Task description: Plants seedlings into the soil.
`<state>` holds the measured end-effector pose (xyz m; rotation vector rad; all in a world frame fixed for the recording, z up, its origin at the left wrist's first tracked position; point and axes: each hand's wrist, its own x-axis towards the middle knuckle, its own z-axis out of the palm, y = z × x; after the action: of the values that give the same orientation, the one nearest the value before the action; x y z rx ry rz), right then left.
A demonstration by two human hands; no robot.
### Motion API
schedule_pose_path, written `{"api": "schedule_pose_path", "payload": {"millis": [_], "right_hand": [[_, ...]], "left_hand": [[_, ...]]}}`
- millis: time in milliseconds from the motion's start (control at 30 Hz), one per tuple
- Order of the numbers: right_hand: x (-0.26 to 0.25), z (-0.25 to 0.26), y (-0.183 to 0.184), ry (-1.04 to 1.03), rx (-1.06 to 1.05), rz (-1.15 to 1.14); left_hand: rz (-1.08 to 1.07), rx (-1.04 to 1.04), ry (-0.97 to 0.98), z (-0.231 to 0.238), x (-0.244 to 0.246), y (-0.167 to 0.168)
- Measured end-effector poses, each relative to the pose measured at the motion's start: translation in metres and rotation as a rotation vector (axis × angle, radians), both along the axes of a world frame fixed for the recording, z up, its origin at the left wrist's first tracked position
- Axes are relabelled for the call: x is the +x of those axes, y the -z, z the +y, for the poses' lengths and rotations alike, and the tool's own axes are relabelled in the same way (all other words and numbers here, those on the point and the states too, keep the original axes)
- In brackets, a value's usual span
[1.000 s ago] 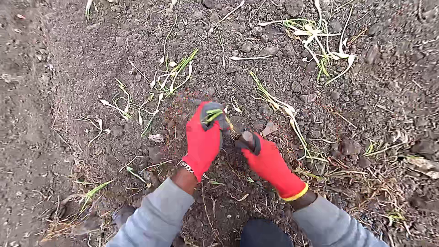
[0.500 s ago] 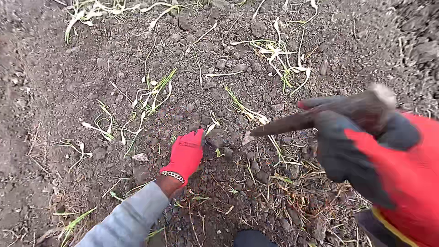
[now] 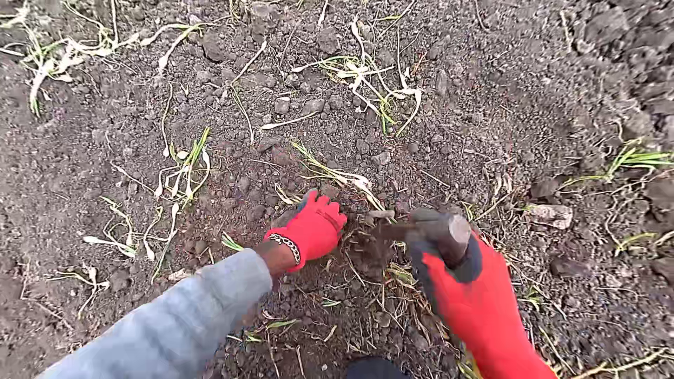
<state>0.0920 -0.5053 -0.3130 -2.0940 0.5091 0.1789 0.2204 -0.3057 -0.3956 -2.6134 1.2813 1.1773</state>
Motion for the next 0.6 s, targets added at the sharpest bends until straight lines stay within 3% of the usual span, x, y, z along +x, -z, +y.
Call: {"api": "schedule_pose_path", "payload": {"millis": [100, 167, 267, 333, 367, 400, 467, 533, 600], "right_hand": [[-0.015, -0.008, 0.038, -0.091, -0.082, 0.082], [-0.003, -0.022, 0.031, -0.117, -0.037, 0.135], [0.020, -0.058, -0.045, -0.044, 0.150, 0.006], [0.043, -0.079, -0.112, 0.014, 0.291, -0.097], [0.050, -0.086, -0.135, -0.012, 0.219, -0.098], [0.048, -0.095, -0.136, -0.110, 0.081, -0.177], [0.068, -0.095, -0.106, -0.125, -0.014, -0.332], [0.108, -0.059, -0.044, -0.084, -0.059, -0.224], [0.118, -0.031, 0.030, -0.084, -0.046, -0.026]], "left_hand": [[-0.234, -0.161, -0.163, -0.027, 0.032, -0.017], [-0.258, -0.120, -0.171, -0.068, 0.041, -0.010], [-0.124, -0.001, -0.023, -0.096, 0.022, 0.011], [-0.124, -0.038, -0.071, -0.079, 0.017, 0.009], [-0.126, -0.086, -0.165, -0.060, 0.011, 0.004], [-0.154, -0.159, -0.281, -0.039, 0.009, -0.002], [-0.238, -0.362, -0.561, -0.016, 0.024, -0.023], [-0.243, -0.506, -0.861, -0.010, 0.040, -0.053], [-0.183, -0.632, -1.126, -0.024, 0.062, -0.060]]}}
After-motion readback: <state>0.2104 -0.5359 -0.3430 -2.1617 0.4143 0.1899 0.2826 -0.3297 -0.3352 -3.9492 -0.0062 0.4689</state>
